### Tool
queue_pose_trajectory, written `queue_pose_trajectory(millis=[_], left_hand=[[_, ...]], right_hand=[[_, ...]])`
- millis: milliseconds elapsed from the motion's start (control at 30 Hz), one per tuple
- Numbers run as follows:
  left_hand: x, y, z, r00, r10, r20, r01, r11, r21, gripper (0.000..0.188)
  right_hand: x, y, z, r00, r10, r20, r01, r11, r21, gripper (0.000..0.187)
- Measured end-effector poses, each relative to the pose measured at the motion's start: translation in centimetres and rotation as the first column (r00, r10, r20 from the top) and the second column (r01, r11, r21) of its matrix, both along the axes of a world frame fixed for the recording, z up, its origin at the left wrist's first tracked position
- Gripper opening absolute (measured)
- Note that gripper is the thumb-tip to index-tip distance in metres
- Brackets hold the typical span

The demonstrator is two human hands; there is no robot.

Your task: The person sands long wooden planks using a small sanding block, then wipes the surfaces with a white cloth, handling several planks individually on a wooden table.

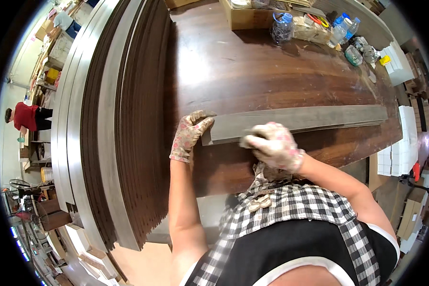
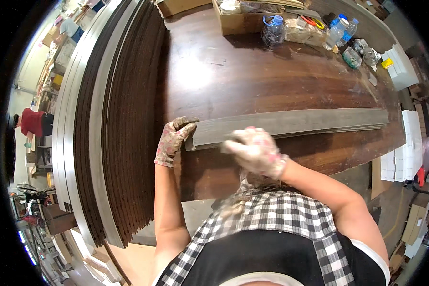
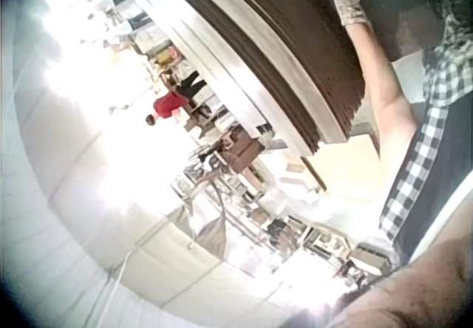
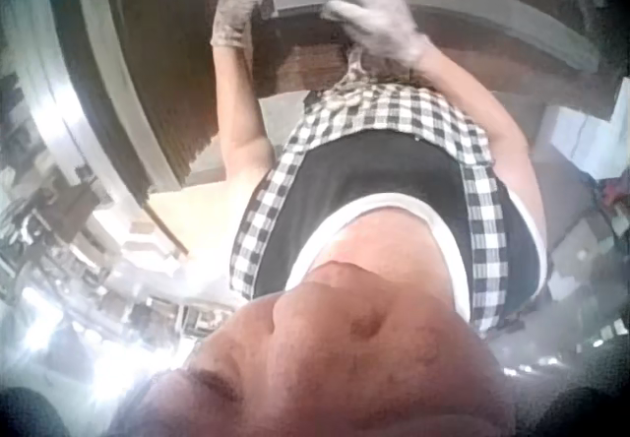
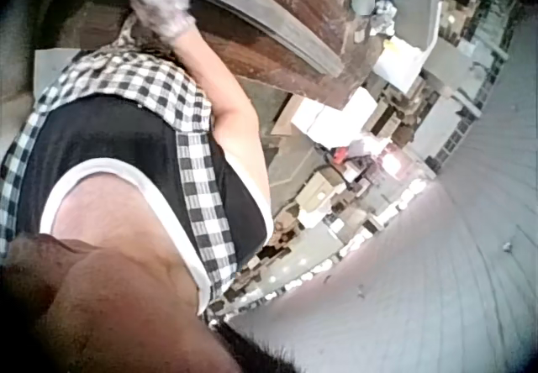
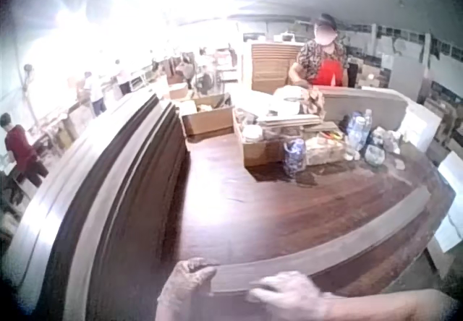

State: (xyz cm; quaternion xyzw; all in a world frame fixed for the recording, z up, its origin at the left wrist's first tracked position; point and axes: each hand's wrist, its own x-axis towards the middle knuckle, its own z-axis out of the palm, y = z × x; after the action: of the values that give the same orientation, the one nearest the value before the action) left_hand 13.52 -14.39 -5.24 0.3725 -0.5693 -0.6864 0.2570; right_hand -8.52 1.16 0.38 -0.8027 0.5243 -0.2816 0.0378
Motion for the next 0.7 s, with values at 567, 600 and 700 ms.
queue_pose_trajectory(millis=[567, 600, 700], left_hand=[[-1.0, -0.2, -2.6, 0.936, 0.298, 0.187, -0.187, 0.871, -0.453, 0.036], [-3.5, 0.6, 0.1, 0.964, 0.239, 0.114, -0.140, 0.826, -0.546, 0.037], [-11.2, 5.4, 3.5, 0.958, 0.285, -0.028, -0.240, 0.749, -0.618, 0.041]], right_hand=[[-10.4, 9.7, -1.3, 0.730, -0.683, -0.028, 0.676, 0.727, -0.118, 0.038], [-10.3, 10.2, -0.9, 0.636, -0.771, -0.009, 0.761, 0.630, -0.156, 0.040], [-6.3, 6.9, 0.1, 0.824, -0.565, 0.039, 0.567, 0.822, -0.053, 0.035]])
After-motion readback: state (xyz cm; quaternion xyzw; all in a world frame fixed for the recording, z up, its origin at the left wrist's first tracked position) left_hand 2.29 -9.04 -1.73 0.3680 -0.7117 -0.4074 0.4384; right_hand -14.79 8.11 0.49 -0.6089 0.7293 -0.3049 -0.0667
